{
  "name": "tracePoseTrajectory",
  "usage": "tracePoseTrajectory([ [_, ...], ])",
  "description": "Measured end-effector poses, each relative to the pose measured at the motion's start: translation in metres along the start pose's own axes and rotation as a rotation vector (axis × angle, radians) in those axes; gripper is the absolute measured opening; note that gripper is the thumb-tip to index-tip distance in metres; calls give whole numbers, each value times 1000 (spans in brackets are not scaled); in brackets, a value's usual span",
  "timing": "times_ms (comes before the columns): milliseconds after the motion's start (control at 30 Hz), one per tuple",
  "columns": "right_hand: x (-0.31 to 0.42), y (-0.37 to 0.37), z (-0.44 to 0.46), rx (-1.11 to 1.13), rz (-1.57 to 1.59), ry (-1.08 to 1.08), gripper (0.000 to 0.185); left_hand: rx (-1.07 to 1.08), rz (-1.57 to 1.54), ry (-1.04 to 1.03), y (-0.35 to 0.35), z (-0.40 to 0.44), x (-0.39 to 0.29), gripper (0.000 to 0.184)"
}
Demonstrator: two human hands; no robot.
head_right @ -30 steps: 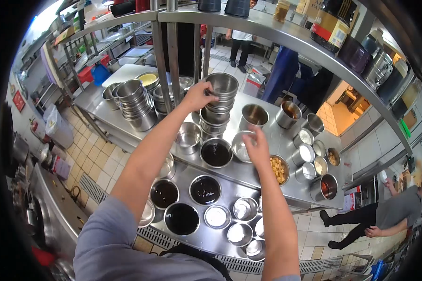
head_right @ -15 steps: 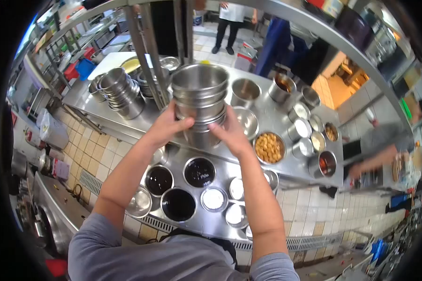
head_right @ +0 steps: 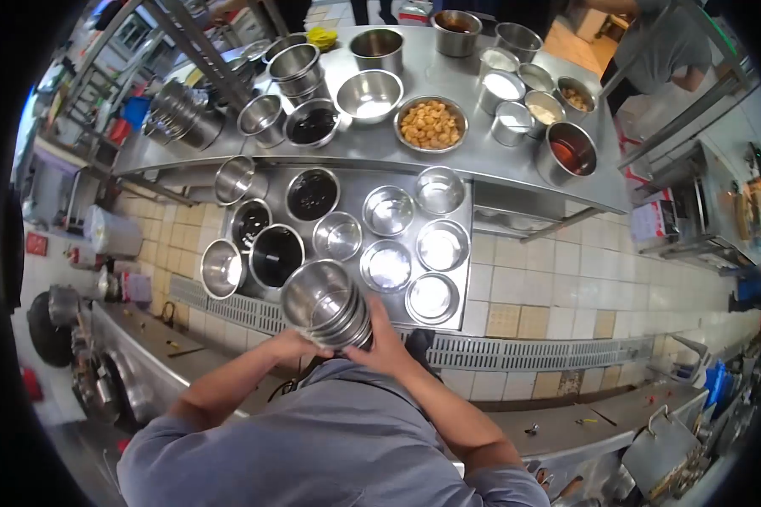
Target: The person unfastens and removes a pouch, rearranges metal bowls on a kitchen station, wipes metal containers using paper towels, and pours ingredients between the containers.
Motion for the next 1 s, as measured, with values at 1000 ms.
tracePoseTrajectory([
  [1000, 126, 83, 59, 66, -295, 209, 93, 68, -460, -574, -35, -34, -122, 92],
])
Point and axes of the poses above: each hand's wrist, its own z-axis towards the middle knuckle, its own y-axis out of the back of the hand, x = y × z, the point moved 9 cm from there along z, towards the middle knuckle, and after that the axes turned 10 degrees about -z, right-handed, at the moved point
